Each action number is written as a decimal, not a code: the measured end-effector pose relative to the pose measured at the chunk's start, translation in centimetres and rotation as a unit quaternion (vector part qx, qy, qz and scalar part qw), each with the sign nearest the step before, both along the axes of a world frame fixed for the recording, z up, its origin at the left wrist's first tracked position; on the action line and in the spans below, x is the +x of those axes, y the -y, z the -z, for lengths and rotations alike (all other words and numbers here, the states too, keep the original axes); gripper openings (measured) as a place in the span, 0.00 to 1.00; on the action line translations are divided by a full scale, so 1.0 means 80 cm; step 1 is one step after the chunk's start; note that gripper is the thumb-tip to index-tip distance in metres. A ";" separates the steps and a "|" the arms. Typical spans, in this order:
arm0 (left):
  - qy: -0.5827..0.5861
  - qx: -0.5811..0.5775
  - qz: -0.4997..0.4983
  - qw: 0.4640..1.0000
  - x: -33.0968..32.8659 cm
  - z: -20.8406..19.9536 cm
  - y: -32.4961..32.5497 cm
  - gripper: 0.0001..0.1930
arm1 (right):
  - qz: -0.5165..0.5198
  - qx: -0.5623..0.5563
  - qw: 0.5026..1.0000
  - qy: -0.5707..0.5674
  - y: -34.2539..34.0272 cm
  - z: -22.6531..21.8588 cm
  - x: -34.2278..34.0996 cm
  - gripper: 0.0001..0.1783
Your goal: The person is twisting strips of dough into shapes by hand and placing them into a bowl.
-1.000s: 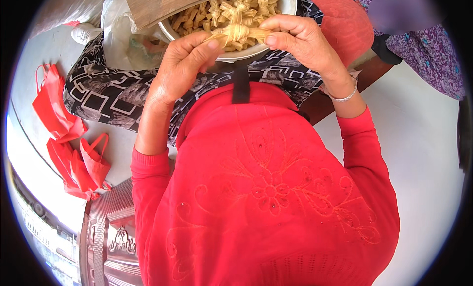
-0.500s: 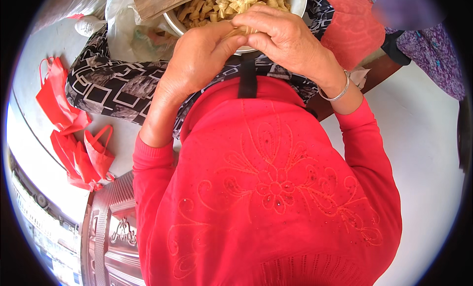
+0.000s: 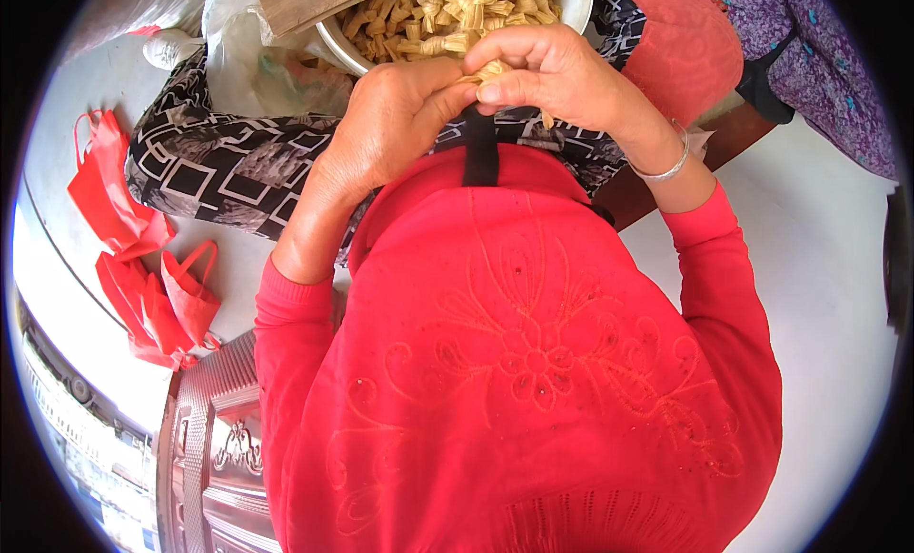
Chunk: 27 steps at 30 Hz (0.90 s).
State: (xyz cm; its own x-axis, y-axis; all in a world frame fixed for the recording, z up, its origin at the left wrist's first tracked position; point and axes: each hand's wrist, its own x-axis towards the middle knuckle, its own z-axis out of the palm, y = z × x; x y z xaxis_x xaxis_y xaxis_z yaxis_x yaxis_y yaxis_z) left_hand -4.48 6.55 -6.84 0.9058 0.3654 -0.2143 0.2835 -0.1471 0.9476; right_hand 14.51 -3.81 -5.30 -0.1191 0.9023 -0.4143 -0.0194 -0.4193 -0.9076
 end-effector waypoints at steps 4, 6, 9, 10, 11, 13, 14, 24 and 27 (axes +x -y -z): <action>0.028 -0.118 0.009 0.993 -0.003 0.002 0.003 0.11 | -0.009 -0.033 0.998 -0.058 0.001 0.017 0.010 0.09; 0.018 -0.161 0.017 0.987 -0.011 0.013 0.008 0.11 | -0.037 -0.037 0.996 -0.068 0.005 0.023 0.010 0.09; 0.037 -0.215 -0.011 0.976 -0.012 0.026 0.009 0.13 | -0.020 -0.023 0.998 -0.064 0.007 0.024 0.011 0.09; 0.035 -0.243 -0.031 0.969 -0.012 0.026 0.007 0.14 | 0.017 -0.028 0.996 -0.082 0.007 0.020 0.005 0.11; 0.033 -0.272 -0.050 0.961 -0.013 0.025 0.005 0.14 | -0.006 -0.035 0.999 -0.030 0.009 0.018 0.010 0.10; 0.017 -0.293 -0.064 0.954 -0.019 0.027 0.003 0.15 | -0.054 -0.048 0.995 0.069 0.016 0.017 0.028 0.10; 0.016 -0.295 -0.057 0.954 -0.022 0.029 0.005 0.15 | -0.067 -0.053 0.990 0.109 0.017 0.014 0.033 0.09; 0.017 0.122 -0.056 0.991 -0.026 0.020 -0.022 0.19 | -0.025 0.104 0.976 0.189 0.025 0.014 0.018 0.11; -0.002 0.163 -0.013 0.987 -0.003 -0.012 -0.013 0.18 | -0.051 0.132 0.964 0.223 0.016 0.013 0.010 0.11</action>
State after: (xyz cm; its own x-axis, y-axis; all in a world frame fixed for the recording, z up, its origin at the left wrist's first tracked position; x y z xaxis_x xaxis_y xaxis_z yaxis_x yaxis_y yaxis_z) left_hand -4.70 7.59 -5.91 0.8945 0.4388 -0.0853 0.2949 -0.4356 0.8505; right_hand 15.34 -5.10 -6.31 -0.0755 0.9762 -0.2031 0.4276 -0.1523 -0.8910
